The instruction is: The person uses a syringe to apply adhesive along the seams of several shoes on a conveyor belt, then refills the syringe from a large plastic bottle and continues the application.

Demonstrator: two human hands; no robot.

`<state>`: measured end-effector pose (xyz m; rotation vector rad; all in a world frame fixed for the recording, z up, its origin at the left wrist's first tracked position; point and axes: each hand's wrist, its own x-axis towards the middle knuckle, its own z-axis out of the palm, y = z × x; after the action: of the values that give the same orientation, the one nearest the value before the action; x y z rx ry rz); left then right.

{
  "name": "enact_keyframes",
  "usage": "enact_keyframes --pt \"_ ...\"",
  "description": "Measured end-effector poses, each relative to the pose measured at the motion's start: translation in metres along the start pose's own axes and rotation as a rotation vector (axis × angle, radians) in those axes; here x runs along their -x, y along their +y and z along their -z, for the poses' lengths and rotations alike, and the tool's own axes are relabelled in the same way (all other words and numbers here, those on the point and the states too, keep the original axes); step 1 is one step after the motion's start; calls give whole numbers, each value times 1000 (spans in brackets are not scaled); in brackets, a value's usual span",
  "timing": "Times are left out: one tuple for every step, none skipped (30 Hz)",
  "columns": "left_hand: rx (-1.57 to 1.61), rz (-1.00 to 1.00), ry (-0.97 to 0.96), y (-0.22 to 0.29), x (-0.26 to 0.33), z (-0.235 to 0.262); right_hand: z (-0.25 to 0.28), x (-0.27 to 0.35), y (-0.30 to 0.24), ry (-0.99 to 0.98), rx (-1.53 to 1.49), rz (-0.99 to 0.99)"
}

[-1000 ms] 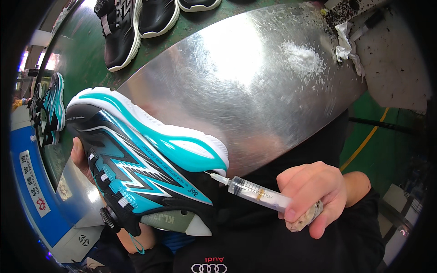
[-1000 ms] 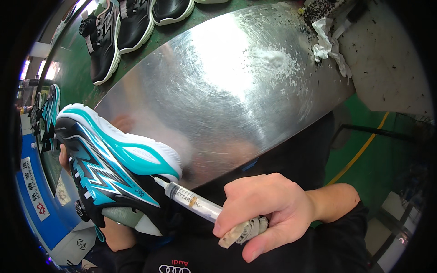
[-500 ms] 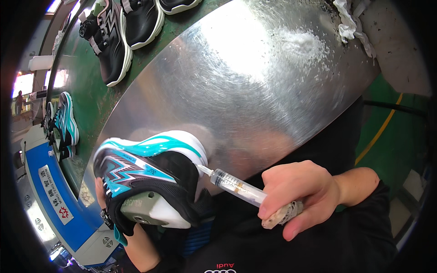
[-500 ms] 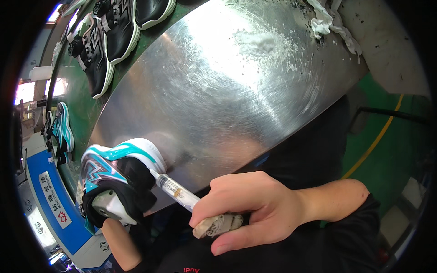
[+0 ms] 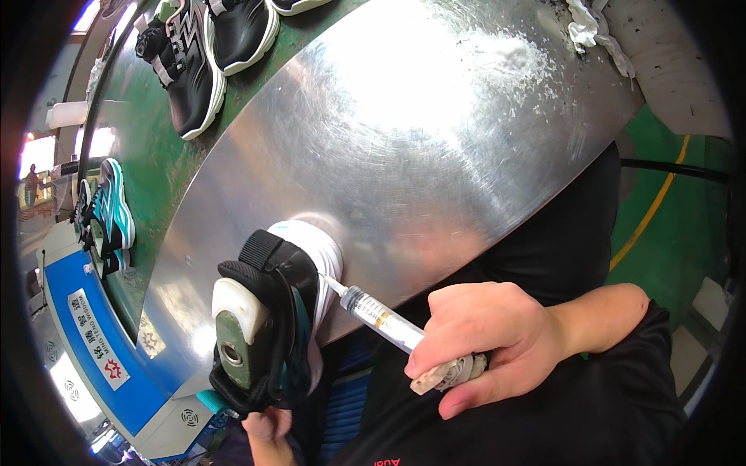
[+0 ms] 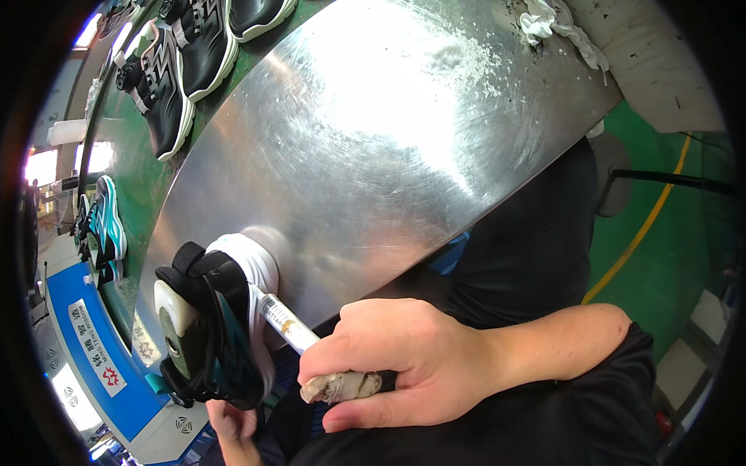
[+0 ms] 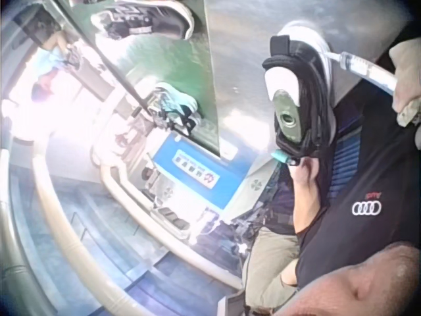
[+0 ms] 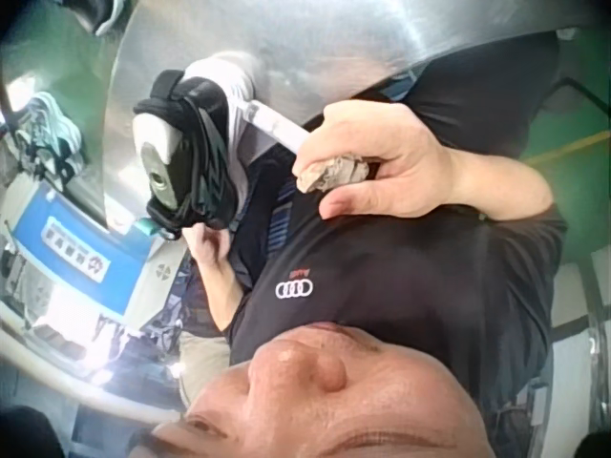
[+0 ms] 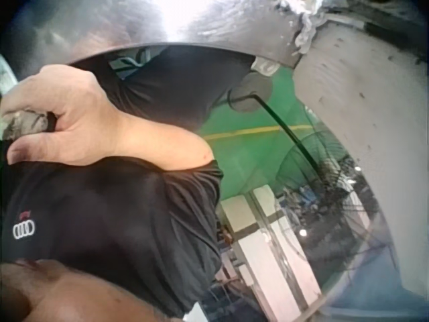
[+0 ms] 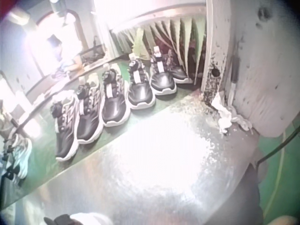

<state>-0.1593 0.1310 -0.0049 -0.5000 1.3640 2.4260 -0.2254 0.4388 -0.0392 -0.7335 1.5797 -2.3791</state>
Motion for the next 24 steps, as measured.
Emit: enact_keyframes --pt "9 8 6 -6 7 1 -1 0 -2 -1 23 3" --pt "16 14 8 -14 12 2 -3 0 -4 -2 45 6" --pt "33 23 11 -21 17 3 -4 -1 -6 -7 55 2" --pt "48 34 7 -29 20 3 -5 -1 -9 -15 75 -9" --pt "-3 103 -3 -36 22 3 -6 -1 -12 -25 93 -21" --pt "75 122 -16 -43 24 2 -8 -2 -15 -33 103 -23" --pt "119 142 -40 -49 25 1 -9 -2 -18 -38 107 -28" --pt "133 100 -36 -55 25 -2 -12 -2 -21 -42 112 -38" --pt "125 154 -19 -59 25 -6 -14 -2 -25 -53 115 -35" --pt "142 190 -16 -62 24 -11 -17 -2 -29 -70 102 -74" --pt "201 236 -42 -63 23 -16 -19 -2 -33 -101 104 -106" --pt "276 248 -48 -65 19 -22 -20 -2 -36 -125 116 -110" --pt "290 327 -69 -66 16 -29 -20 -2 -40 -121 125 -95" --pt "337 356 -93 -65 12 -34 -21 0 -47 -150 114 -185" --pt "350 429 -118 -67 6 -40 -20 1 -54 -179 123 -228" --pt "376 469 -142 -67 1 -44 -20 3 -61 -201 129 -265" --pt "420 519 -180 -68 -4 -48 -19 6 -70 -216 137 -301" --pt "464 490 -295 -68 -9 -51 -20 9 -78 -221 153 -319" --pt "453 564 -280 -71 -12 -55 -21 13 -86 -206 158 -336" --pt "384 572 -276 -70 -14 -58 -22 16 -94 -192 162 -352" --pt "393 640 -271 -71 -16 -61 -21 20 -102 -200 189 -345" --pt "394 628 -283 -72 -19 -63 -21 22 -110 -205 221 -348" --pt "369 690 -259 -73 -22 -67 -20 25 -117 -210 253 -351" --pt "376 673 -259 -74 -25 -71 -20 27 -123 -205 270 -328"
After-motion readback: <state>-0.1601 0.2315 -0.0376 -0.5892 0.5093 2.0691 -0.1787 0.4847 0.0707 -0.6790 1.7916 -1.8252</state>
